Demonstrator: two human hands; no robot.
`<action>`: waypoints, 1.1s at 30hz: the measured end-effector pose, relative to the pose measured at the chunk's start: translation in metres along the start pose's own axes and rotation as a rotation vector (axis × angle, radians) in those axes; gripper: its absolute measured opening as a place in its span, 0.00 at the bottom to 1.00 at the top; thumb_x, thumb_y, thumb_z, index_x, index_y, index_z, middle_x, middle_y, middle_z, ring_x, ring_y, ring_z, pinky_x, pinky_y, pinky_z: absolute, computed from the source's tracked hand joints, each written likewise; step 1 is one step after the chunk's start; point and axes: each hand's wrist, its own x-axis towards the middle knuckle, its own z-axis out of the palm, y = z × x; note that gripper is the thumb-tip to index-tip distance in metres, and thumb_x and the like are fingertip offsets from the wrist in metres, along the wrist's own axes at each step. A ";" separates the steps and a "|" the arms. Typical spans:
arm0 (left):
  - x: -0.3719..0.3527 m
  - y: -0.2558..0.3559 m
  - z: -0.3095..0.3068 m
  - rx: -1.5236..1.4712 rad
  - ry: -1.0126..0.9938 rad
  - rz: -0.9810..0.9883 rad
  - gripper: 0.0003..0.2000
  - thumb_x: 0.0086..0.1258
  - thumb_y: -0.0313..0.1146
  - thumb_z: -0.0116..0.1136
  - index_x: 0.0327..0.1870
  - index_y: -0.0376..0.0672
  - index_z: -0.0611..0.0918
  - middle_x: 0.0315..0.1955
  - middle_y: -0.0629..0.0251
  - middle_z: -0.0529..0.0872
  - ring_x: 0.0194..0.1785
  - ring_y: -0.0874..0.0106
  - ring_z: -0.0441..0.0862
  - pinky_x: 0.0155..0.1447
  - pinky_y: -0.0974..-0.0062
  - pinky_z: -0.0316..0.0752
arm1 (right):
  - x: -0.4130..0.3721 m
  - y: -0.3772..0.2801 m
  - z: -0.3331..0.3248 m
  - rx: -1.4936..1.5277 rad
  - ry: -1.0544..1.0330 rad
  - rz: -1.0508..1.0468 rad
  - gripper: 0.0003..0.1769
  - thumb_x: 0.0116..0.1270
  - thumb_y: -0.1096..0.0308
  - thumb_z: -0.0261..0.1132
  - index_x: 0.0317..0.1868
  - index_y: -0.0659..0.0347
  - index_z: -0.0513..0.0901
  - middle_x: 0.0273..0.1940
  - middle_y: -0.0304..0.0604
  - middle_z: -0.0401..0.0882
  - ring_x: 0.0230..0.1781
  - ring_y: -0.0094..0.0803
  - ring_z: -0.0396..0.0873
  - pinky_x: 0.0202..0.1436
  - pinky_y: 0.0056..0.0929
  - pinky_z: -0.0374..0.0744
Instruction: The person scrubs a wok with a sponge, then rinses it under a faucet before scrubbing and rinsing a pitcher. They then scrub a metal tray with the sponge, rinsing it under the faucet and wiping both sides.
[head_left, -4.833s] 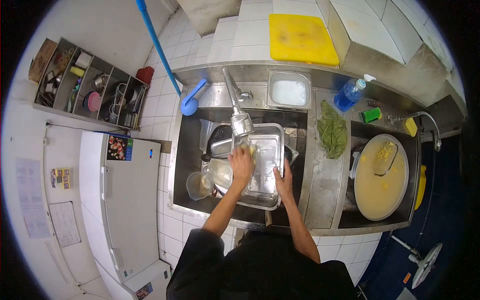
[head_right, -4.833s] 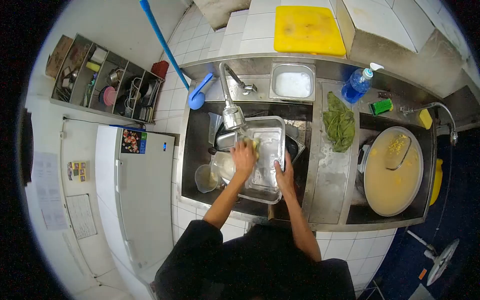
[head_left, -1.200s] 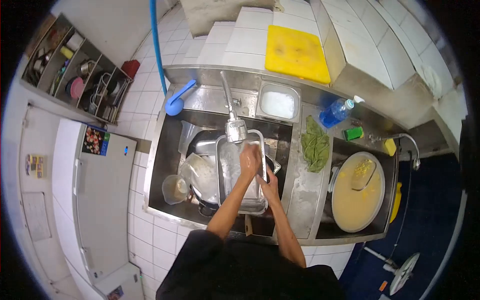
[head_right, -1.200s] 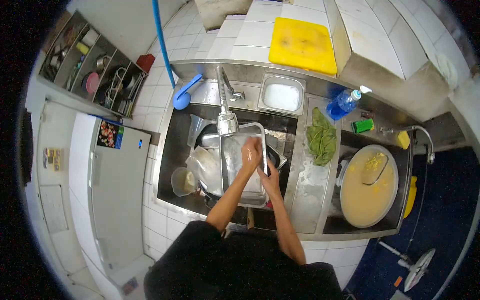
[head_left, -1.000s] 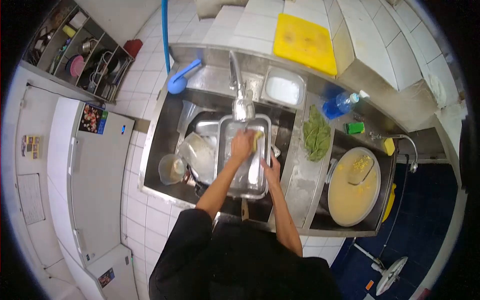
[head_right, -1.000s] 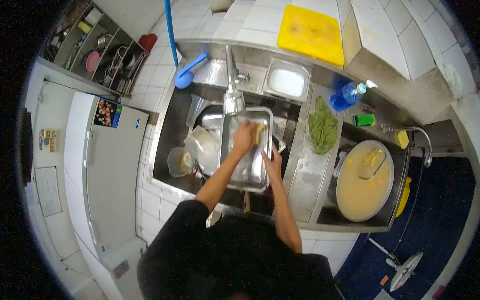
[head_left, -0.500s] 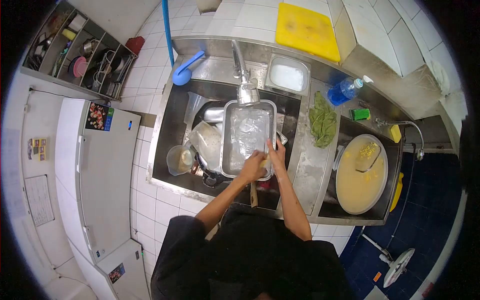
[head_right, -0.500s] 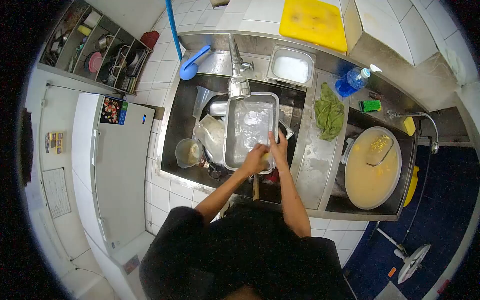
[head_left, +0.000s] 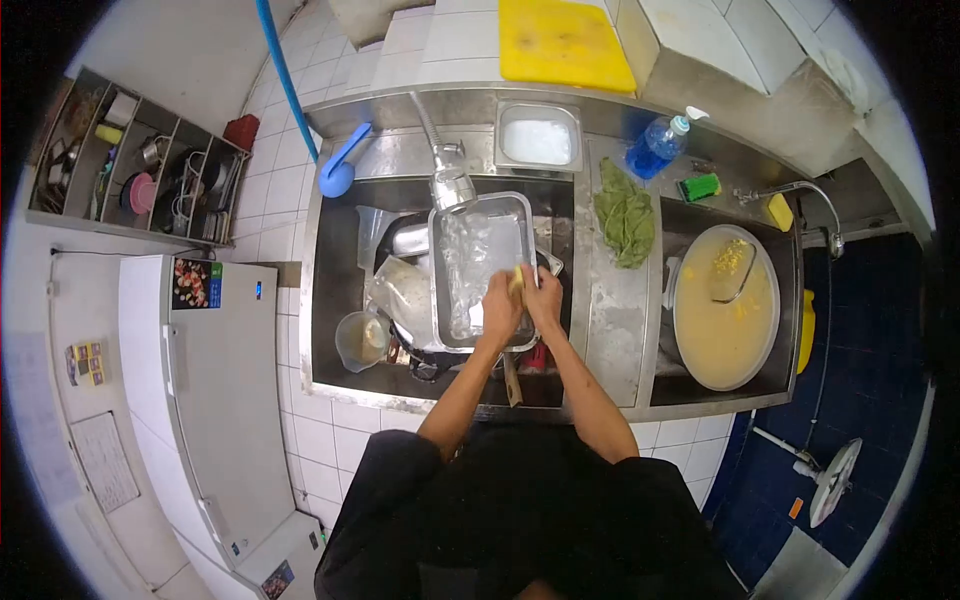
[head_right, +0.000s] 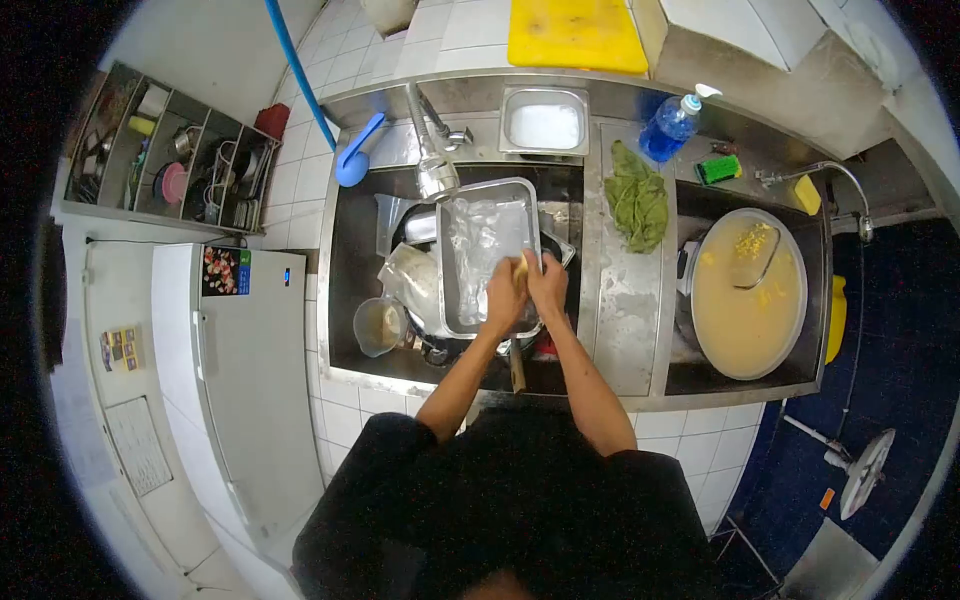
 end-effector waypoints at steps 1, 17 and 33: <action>-0.008 -0.003 0.004 0.001 -0.030 0.012 0.10 0.68 0.30 0.54 0.43 0.33 0.78 0.36 0.40 0.82 0.41 0.43 0.80 0.43 0.55 0.75 | 0.000 0.000 0.000 0.037 0.011 -0.009 0.24 0.68 0.50 0.62 0.33 0.68 0.79 0.22 0.59 0.75 0.23 0.46 0.77 0.31 0.40 0.71; -0.078 0.032 -0.040 0.083 -0.225 0.370 0.11 0.59 0.22 0.58 0.44 0.40 0.80 0.37 0.52 0.78 0.41 0.50 0.77 0.44 0.56 0.73 | 0.017 0.014 0.010 0.345 -0.188 0.046 0.31 0.71 0.47 0.59 0.24 0.71 0.74 0.17 0.36 0.60 0.23 0.22 0.59 0.26 0.31 0.63; -0.053 0.038 -0.020 -0.005 -0.210 0.509 0.15 0.56 0.16 0.55 0.45 0.38 0.81 0.35 0.51 0.77 0.35 0.53 0.78 0.40 0.61 0.75 | 0.042 0.014 0.012 0.146 -0.243 -0.127 0.33 0.69 0.44 0.58 0.21 0.70 0.74 0.15 0.51 0.66 0.16 0.37 0.63 0.25 0.40 0.65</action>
